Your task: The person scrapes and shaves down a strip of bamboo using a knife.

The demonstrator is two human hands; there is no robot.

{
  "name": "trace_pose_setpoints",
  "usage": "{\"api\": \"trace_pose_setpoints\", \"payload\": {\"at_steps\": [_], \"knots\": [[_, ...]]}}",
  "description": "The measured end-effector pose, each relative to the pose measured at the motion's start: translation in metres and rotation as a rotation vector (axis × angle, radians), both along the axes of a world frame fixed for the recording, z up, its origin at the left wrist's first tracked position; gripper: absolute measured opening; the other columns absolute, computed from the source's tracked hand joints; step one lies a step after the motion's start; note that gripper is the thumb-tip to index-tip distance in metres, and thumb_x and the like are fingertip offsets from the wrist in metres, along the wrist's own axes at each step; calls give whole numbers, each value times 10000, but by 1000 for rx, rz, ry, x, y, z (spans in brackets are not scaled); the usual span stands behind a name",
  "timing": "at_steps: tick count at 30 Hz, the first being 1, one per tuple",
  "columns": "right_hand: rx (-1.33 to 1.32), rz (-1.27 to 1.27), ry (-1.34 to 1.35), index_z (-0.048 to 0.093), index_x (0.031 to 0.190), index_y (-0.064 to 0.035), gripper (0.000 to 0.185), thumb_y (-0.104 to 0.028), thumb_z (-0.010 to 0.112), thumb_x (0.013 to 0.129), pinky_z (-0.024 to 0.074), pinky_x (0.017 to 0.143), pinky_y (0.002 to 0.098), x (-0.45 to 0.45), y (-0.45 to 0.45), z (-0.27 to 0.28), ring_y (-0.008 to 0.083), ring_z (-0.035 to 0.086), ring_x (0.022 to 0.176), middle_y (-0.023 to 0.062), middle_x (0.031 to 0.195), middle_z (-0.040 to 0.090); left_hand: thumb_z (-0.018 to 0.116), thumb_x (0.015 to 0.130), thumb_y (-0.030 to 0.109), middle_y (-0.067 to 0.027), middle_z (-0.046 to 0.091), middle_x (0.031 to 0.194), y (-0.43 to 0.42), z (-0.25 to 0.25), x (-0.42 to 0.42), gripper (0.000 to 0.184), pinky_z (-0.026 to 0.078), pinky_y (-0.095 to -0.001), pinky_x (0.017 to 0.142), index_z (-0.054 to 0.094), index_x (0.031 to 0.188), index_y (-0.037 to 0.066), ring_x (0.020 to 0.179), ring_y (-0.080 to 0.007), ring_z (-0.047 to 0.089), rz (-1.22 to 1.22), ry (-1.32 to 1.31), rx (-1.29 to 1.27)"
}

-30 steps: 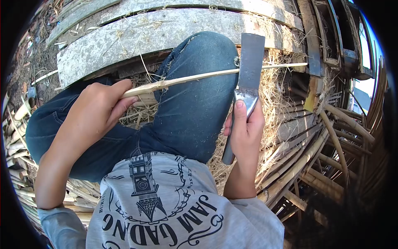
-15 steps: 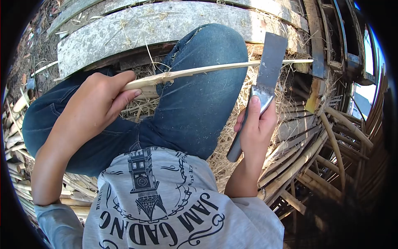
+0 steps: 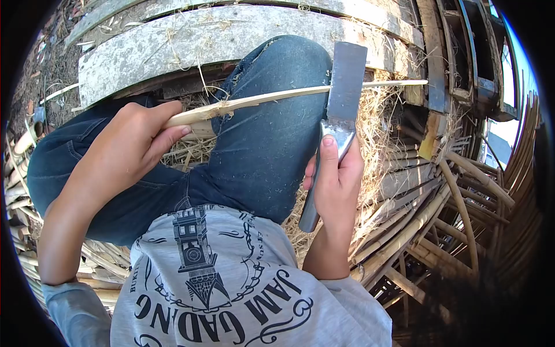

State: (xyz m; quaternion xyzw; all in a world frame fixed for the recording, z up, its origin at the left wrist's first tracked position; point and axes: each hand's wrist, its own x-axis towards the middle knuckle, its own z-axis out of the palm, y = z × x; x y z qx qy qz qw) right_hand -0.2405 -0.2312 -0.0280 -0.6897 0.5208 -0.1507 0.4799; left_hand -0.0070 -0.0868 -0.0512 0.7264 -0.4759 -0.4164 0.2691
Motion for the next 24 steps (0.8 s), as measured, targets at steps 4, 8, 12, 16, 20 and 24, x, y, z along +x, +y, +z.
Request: {"api": "trace_pose_setpoints", "payload": {"at_steps": [4,8,12,16,20,24], "knots": [[-46,5,75,532,1128,2,256,-229,507,1022,404,419,214,-19,-38,5,57,496,474,-1,597,511,599,947,139,-221,475,616,-2,2,0,206,370,-439,558,513,848,-20,592,-413,503,-11,-18,25],[27,84,31,517,1027,-19,214,-229,475,1037,412,410,215,1,-4,3,70,505,489,13,649,496,597,944,133,-219,490,620,-2,0,1,194,381,-443,561,520,846,-17,598,-414,521,-19,-26,17],[27,13,0,545,1043,-2,213,-210,497,1025,395,421,202,-13,-20,2,48,488,480,-11,611,508,598,944,137,-215,499,620,-2,-3,2,195,384,-448,564,523,845,-13,601,-413,528,-15,1,-20],[7,109,44,522,1104,-17,236,-235,453,1045,400,408,211,-5,2,-4,71,491,459,19,606,516,596,943,133,-217,500,622,-1,-5,-2,192,381,-449,559,521,847,-15,595,-413,527,-8,-36,3],[-8,97,3,528,1065,-25,232,-246,459,1045,386,410,206,-11,-9,-4,66,482,462,12,602,511,598,942,135,-219,505,623,-1,-6,0,194,384,-450,562,519,852,-17,594,-412,527,-24,-24,-19],[9,41,-13,501,1103,-43,248,-280,459,1045,419,411,216,-11,-5,-11,74,488,457,37,625,527,616,936,158,-216,523,628,0,-5,-2,210,404,-453,593,523,859,-14,616,-398,550,-8,6,43]]}}
